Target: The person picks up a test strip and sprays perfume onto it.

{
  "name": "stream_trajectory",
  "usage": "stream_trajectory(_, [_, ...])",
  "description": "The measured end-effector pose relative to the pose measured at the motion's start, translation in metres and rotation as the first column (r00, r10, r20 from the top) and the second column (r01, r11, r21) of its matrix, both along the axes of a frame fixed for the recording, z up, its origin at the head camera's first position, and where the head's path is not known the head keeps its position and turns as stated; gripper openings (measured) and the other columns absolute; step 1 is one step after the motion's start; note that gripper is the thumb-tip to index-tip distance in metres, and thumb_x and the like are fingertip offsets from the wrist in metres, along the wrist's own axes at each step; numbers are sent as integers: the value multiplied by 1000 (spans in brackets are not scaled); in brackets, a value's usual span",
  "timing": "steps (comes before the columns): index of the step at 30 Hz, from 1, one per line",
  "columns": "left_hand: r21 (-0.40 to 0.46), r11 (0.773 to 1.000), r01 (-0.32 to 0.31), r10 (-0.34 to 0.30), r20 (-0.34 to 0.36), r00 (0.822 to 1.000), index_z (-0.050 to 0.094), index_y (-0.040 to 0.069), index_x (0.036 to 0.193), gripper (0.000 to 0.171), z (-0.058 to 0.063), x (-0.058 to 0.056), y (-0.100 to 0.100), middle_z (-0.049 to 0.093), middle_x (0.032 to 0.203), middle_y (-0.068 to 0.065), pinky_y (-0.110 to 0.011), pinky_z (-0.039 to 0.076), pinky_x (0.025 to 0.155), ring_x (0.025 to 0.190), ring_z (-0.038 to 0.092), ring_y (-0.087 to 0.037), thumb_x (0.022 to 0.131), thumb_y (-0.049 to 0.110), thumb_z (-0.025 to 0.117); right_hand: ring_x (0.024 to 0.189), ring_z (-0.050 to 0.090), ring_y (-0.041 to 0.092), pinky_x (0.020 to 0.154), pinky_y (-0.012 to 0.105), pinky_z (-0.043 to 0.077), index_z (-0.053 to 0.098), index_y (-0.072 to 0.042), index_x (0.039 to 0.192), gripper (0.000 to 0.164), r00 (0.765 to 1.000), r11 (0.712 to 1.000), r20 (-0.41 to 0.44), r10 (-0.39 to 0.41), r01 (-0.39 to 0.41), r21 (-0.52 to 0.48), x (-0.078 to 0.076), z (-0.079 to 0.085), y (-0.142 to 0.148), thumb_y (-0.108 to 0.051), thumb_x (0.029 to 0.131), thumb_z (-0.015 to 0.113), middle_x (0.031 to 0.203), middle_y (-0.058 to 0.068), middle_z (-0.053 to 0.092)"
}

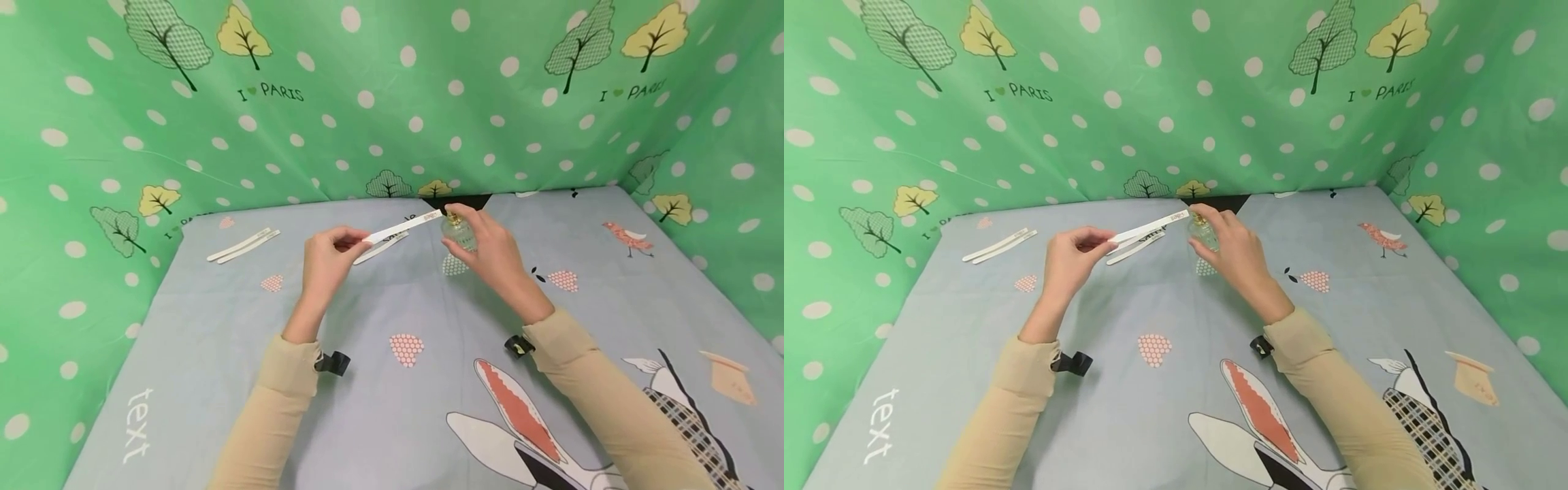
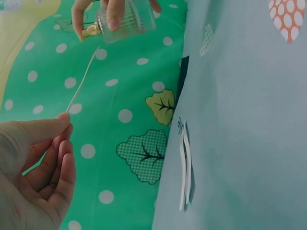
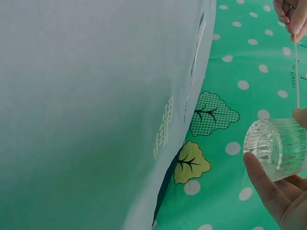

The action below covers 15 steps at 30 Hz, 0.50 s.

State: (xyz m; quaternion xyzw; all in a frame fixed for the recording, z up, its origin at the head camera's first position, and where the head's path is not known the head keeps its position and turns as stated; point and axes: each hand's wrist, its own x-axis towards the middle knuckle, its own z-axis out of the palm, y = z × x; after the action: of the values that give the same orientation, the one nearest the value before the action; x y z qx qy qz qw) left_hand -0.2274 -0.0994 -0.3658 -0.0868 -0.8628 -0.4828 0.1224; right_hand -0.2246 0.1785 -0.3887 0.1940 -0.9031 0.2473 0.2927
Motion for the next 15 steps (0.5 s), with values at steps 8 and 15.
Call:
stream_trajectory(8, [0, 1000, -9, 9, -9, 1000, 79, 6, 99, 16, 1, -4, -6, 77, 91, -11, -14, 51, 68, 81, 71, -21, 86, 17, 79, 104, 67, 33, 71, 48, 57, 52, -18, 138, 57, 1000, 999, -10, 17, -17, -30, 3, 1, 4, -24, 87, 78, 123, 14, 67])
stream_trajectory(15, [-4, 1000, -14, 14, -8, 1000, 79, 6, 98, 16, -2, -7, -9, 77, 91, -12, -14, 52, 69, 81, 71, -21, 86, 16, 79, 112, 65, 32, 78, 49, 57, 52, -17, 138, 57, 1000, 999, -3, 16, -17, -49, 7, 2, 7, -23, 87, 78, 127, 13, 66])
